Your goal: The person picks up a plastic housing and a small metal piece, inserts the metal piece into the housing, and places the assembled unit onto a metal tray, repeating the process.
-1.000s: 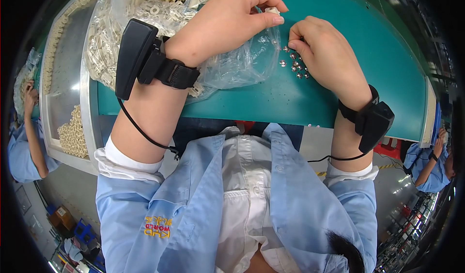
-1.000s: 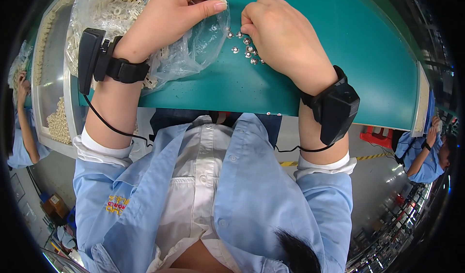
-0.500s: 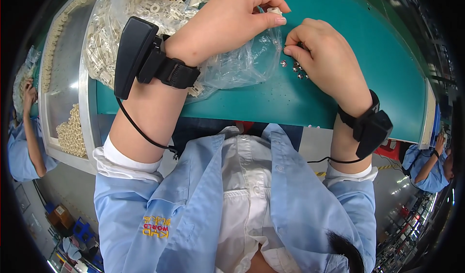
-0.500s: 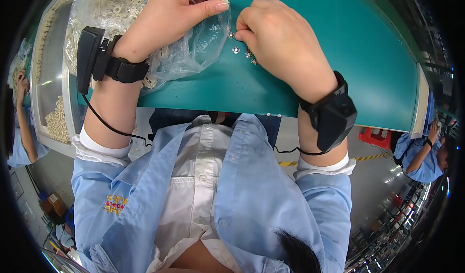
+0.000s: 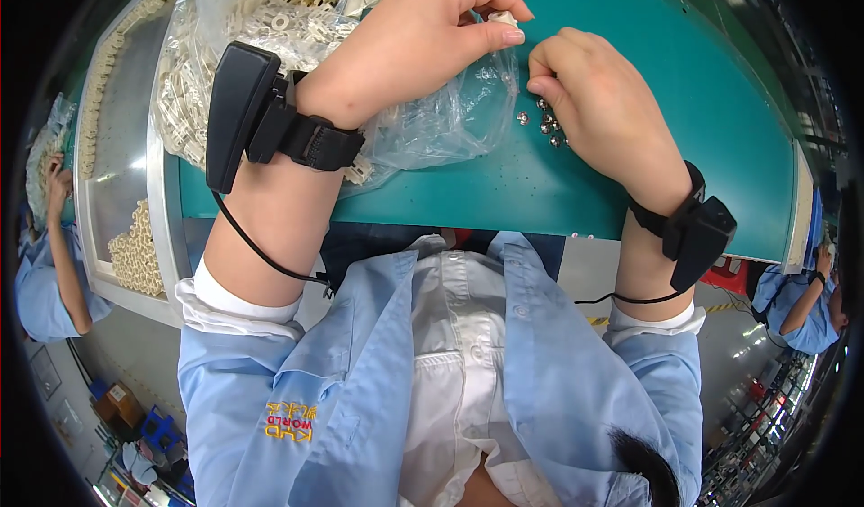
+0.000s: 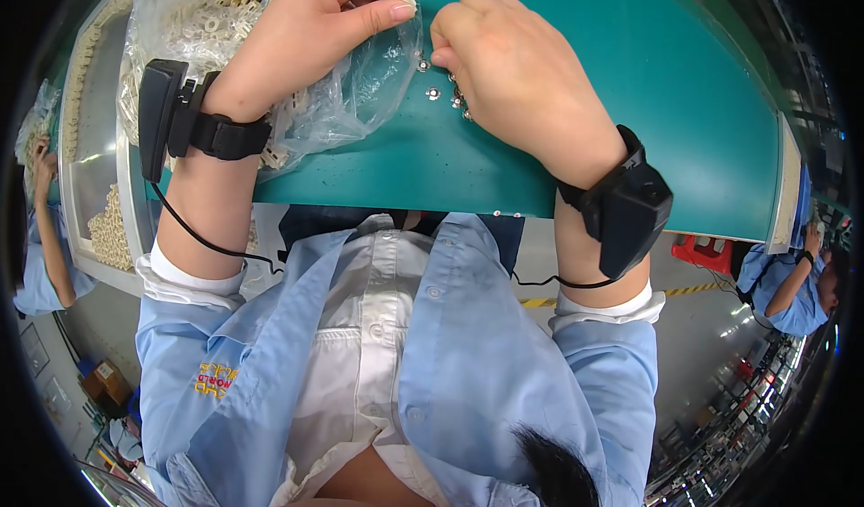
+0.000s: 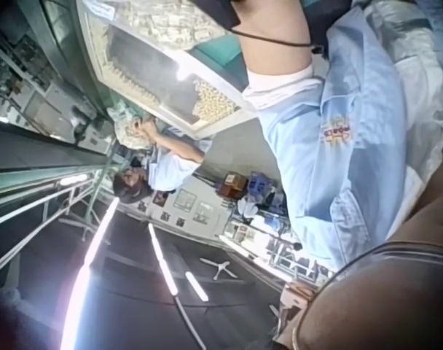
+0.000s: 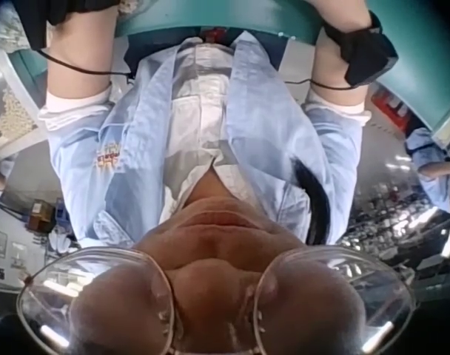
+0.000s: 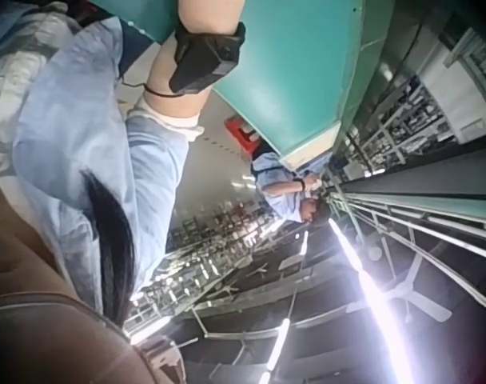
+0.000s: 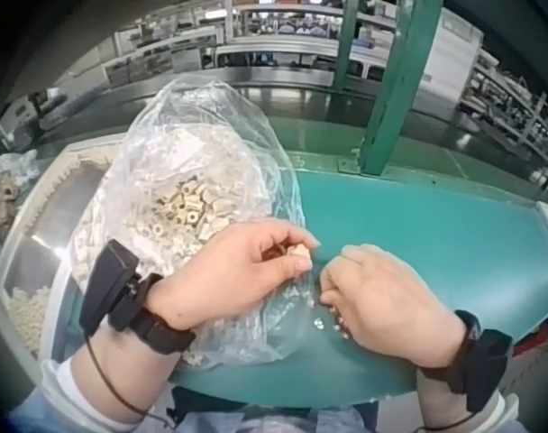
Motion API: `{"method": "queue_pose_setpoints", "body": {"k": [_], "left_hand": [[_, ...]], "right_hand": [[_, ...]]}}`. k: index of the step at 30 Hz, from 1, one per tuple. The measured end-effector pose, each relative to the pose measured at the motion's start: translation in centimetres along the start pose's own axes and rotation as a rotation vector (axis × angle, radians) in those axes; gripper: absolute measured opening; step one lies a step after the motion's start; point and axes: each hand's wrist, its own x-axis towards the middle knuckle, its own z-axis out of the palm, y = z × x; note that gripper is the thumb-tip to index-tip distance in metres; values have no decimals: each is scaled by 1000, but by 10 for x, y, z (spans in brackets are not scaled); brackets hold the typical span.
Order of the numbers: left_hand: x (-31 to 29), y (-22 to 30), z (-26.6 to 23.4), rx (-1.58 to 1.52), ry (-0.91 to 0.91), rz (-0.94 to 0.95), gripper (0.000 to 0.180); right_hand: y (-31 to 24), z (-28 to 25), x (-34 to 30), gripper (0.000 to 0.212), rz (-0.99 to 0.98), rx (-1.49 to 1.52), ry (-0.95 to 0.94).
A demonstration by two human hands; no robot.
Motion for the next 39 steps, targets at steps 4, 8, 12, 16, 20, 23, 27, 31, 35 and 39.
{"method": "queue_pose_setpoints", "body": {"k": [4, 8, 12, 16, 20, 23, 27, 31, 35, 39], "left_hand": [[2, -2, -1, -49, -23, -37, 19], [1, -22, -1, -18, 24, 156, 23], [0, -24, 4, -72, -58, 221, 25], [0, -25, 5, -125, -110, 232, 27], [1, -27, 7, -113, -87, 270, 28], [1, -25, 4, -90, -93, 246, 27], [0, -22, 4, -83, -87, 211, 28], [1, -25, 6, -110, -4, 279, 29], [0, -24, 5, -14, -13, 295, 28], [-1, -24, 4, 183, -25, 369, 27]], "right_hand": [[4, -6, 1, 10, -3, 51, 55], [-3, -12, 7, 10, 91, 178, 138], [6, -8, 7, 10, 16, 203, 373], [5, -3, 10, 10, -56, 181, 437], [6, -2, 11, 9, -72, 224, 397], [4, -3, 12, 9, -41, 225, 401], [-1, -4, 12, 10, 2, 226, 379], [-3, -4, 12, 10, 26, 229, 352], [-1, -2, 11, 10, 42, 289, 336], [4, 1, 9, 11, 105, 372, 285]]}}
